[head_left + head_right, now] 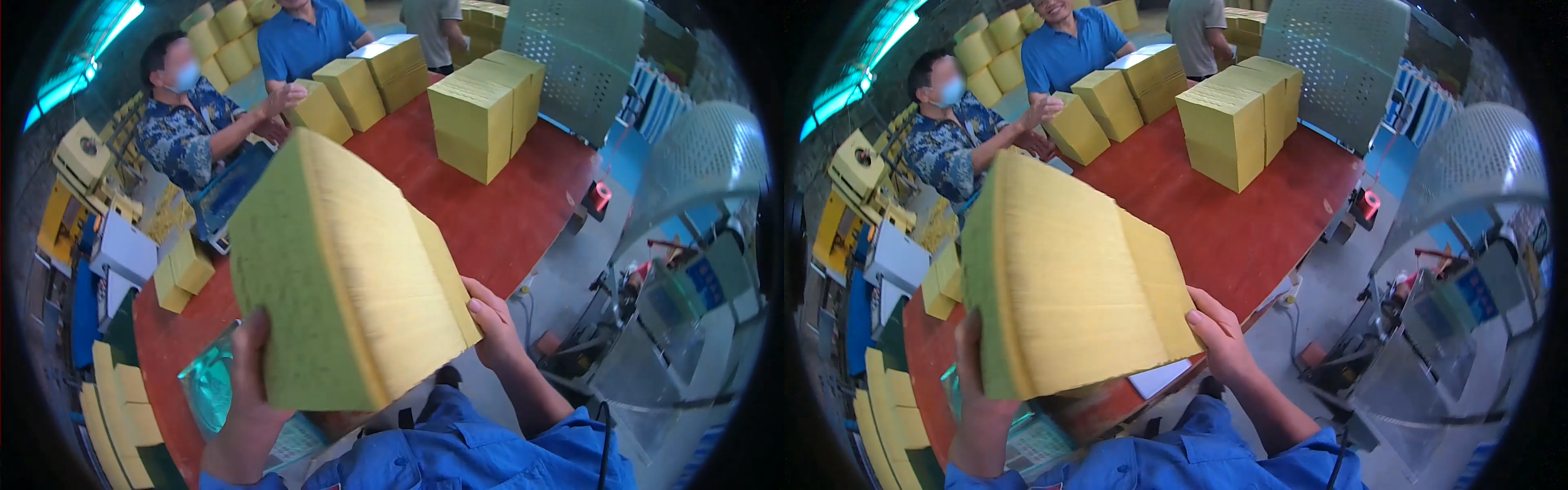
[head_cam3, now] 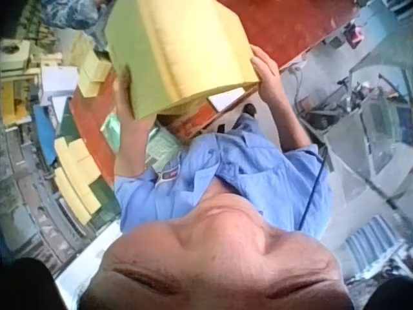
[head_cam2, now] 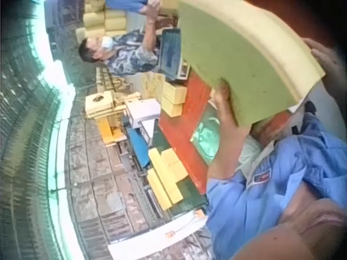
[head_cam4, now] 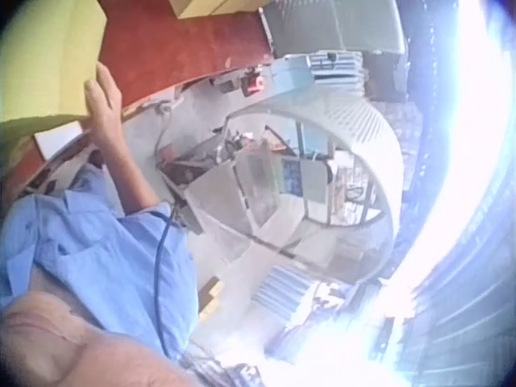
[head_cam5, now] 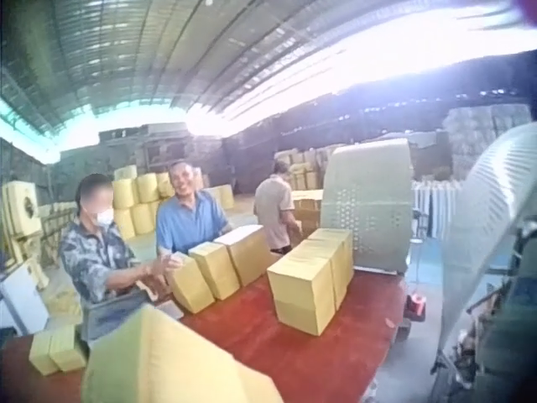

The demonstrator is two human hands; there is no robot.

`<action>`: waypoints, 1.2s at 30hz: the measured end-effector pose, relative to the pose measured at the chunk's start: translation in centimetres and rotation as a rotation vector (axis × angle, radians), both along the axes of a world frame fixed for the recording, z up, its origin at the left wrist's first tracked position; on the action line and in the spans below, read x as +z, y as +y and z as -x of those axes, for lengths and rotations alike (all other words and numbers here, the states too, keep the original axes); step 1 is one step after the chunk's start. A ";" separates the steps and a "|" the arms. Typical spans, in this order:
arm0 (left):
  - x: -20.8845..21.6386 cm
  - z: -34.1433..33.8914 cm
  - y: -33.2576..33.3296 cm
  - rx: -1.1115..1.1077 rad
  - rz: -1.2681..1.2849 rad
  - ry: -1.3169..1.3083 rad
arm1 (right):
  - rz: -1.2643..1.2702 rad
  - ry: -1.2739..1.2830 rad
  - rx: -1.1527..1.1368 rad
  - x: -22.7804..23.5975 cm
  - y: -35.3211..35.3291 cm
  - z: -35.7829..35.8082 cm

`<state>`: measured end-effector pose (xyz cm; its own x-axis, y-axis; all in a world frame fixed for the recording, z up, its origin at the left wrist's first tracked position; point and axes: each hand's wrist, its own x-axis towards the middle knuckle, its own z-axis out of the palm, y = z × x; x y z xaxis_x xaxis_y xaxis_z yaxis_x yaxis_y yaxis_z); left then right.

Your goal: Operate a conveyor machine to collect stacks of yellow paper and then weigh each stack on a digital scale.

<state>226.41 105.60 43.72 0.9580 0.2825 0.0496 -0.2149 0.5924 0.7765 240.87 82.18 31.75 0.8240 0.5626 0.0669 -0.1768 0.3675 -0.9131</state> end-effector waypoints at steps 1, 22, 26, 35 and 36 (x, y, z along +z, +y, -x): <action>0.0 -2.7 -0.8 -0.076 0.115 0.060 | -0.004 0.070 -0.013 -1.0 -0.7 -1.8; -11.0 -32.1 -3.5 0.249 -0.668 0.239 | 0.467 0.069 -0.146 -10.2 -3.0 -27.9; -8.4 -32.3 -4.2 0.745 -1.575 0.010 | 0.448 -0.167 -0.429 -13.6 -5.2 -24.4; -6.3 -31.5 -6.4 0.015 -2.115 -0.229 | 0.583 -0.453 -0.148 -11.5 -2.9 -16.0; -6.5 -31.4 -6.1 0.006 -2.116 -0.252 | 0.584 -0.449 -0.169 -11.3 -1.9 -16.5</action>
<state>257.86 99.50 37.23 0.8812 -0.3559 0.3113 -0.3927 -0.9175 0.0626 257.34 80.27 20.41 0.8658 0.4785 0.1465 0.2742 -0.2089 -0.9387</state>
